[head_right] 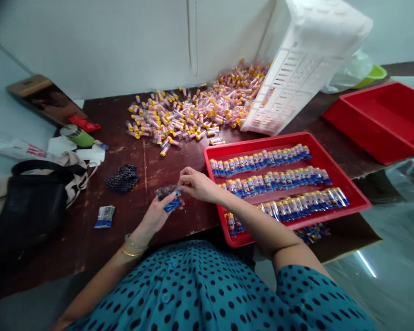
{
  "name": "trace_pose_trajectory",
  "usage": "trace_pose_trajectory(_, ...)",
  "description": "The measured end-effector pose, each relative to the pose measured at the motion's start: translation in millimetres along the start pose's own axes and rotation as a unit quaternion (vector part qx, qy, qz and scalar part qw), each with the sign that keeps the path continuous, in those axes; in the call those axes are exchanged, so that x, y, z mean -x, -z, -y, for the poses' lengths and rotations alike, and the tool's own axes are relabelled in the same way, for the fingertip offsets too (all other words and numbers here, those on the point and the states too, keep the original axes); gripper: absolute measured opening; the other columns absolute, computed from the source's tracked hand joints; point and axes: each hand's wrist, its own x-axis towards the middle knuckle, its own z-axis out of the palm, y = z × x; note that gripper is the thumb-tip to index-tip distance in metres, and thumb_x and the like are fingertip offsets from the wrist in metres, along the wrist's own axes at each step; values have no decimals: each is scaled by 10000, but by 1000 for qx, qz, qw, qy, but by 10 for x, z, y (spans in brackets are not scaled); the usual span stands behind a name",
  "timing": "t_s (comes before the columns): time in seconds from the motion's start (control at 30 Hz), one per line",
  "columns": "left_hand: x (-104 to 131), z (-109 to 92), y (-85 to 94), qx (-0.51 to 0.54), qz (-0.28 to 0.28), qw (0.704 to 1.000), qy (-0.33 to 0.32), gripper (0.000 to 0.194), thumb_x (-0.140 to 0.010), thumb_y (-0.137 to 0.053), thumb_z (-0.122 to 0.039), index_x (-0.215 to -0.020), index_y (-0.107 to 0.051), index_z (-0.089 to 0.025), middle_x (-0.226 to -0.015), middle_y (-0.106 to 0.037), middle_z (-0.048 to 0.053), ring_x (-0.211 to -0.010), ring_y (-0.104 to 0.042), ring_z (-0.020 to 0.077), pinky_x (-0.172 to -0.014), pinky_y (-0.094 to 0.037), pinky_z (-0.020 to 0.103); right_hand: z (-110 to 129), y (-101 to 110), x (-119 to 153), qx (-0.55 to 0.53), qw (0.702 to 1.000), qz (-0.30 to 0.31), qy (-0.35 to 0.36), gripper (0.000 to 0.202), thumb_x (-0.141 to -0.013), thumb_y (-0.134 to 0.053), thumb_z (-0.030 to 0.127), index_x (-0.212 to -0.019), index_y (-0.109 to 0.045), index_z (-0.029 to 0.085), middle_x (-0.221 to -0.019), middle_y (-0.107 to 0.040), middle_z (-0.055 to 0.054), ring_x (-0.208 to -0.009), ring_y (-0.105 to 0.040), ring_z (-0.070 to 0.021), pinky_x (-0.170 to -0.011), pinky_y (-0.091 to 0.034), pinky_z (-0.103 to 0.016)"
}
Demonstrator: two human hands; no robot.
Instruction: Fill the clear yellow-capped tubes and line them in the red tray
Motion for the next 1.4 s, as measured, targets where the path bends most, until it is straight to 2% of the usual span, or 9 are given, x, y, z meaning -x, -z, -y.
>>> trace_pose_trajectory(0.07, 32, -11, 21, -40, 62, 997, 38, 295, -707, -793, -335, -895, -711, -124, -713, -731, 64, -656, -691, 206, -610, -562, 324, 5, 25, 39, 18, 999, 39, 15, 110, -918, -595, 220, -939, -689, 166, -1049, -543, -73, -935, -593, -169, -880, -486, -303)
trace_pose_trajectory(0.13, 44, 7, 31, -75, 82, 993, 35, 256, -710, -794, -328, -830, -705, -120, -676, -721, 65, -633, -677, 196, -599, -556, 313, 11, 29, 73, 32, 998, 47, 15, 132, -903, -631, 265, -965, -688, 163, -1067, -547, -81, -927, -600, -171, -870, -489, -299)
trace_pose_trajectory(0.37, 41, 125, -37, -29, -18, 999, -28, 278, -657, -834, -279, -867, -729, -129, -752, -735, 35, -635, -660, 157, -618, -548, 292, 15, 23, 150, 24, 999, 19, -20, 154, -911, -627, 275, -835, -688, 156, -990, -574, -61, -842, -601, -143, -829, -481, -270)
trace_pose_trajectory(0.67, 8, 67, 19, -58, 4, 998, -6, 273, -631, -850, -264, -852, -764, -128, -791, -752, 59, -613, -642, 154, -600, -543, 292, -12, 129, 245, -12, 999, 18, -46, 169, -919, -609, 288, -841, -683, 157, -979, -573, -63, -878, -602, -156, -863, -477, -290)
trace_pose_trajectory(0.9, -50, 110, 15, -12, -44, 999, -19, 269, -535, -891, -191, -718, -698, -151, -701, -709, 0, -642, -633, 147, -569, -505, 251, -16, 191, 313, -74, 992, -66, -72, 154, -919, -612, 305, -939, -690, 174, -1001, -593, -65, -961, -595, -170, -920, -466, -322)
trace_pose_trajectory(1.0, -48, 137, -18, 16, -38, 999, -17, 279, -532, -883, -161, -738, -695, -163, -726, -709, -18, -704, -655, 143, -676, -523, 262, -1, 112, 311, -63, 994, -55, -64, 187, -855, -697, 344, -926, -688, 172, -1028, -584, -63, -978, -592, -175, -929, -462, -316)
trace_pose_trajectory(1.13, 15, 153, -69, 66, -7, 998, 4, 359, -539, -870, -147, -871, -736, -170, -853, -745, 10, -812, -674, 152, -823, -521, 287, -13, -30, 315, -55, 996, -45, -61, 146, -907, -618, 294, -865, -682, 170, -1011, -573, -62, -919, -601, -166, -863, -474, -304)
trace_pose_trajectory(1.27, 43, 165, -34, 62, -11, 998, 25, 281, -579, -866, -219, -812, -725, -149, -776, -718, 17, -710, -667, 160, -687, -544, 293, -57, -74, 317, -56, 995, -32, -70, 129, -904, -616, 292, -854, -672, 187, -1010, -574, -65, -914, -600, -180, -834, -480, -316)
trace_pose_trajectory(1.4, 27, 203, 39, -18, -20, 1000, -6, 261, -653, -837, -319, -779, -722, -121, -693, -704, 32, -575, -626, 151, -557, -534, 293, -68, -76, 311, -52, 995, -30, -74, 118, -902, -613, 278, -852, -668, 186, -1008, -578, -65, -899, -602, -174, -828, -483, -314)
